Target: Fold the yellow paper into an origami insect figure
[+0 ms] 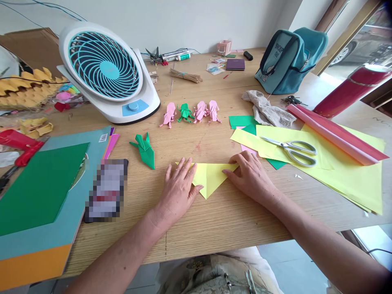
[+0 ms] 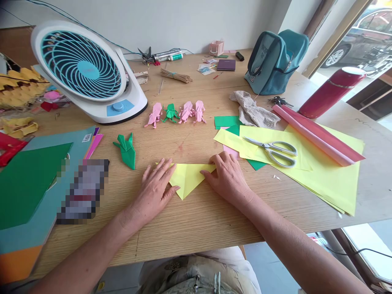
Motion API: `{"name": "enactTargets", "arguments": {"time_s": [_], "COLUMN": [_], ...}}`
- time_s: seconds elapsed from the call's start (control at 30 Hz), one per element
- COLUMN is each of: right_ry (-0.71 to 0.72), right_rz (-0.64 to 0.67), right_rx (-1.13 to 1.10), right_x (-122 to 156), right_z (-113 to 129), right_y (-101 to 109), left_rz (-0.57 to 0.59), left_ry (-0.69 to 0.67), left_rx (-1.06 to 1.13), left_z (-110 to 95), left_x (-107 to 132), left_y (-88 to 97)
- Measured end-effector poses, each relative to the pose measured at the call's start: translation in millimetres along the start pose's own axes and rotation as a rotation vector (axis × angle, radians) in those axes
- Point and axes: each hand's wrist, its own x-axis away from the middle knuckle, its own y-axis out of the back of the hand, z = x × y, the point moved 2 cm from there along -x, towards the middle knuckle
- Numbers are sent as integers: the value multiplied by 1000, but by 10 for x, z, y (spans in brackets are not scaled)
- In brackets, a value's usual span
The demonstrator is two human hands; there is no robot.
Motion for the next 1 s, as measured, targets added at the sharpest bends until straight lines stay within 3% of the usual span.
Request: {"name": "enactTargets", "arguments": {"time_s": [0.3,0.47,0.83,1.0], "right_ry": [-134,-144,-179,-178], "right_rz": [156,179,59,86], "right_rx": [-476,-704,-621,-709], "right_x": [4,-8,-14,-6], "right_z": [67,-9,-4,47], "right_y": [151,133,130,117], "left_rz": [-20,-30,-29,-37], "left_ry": [-186,-208,-225,-263], "left_rx": [210,248,320,339], "left_z": [-34,-60,-143,-141], "left_x": [-7,-10,2,-9], "left_y": [-11,2,130,104]}}
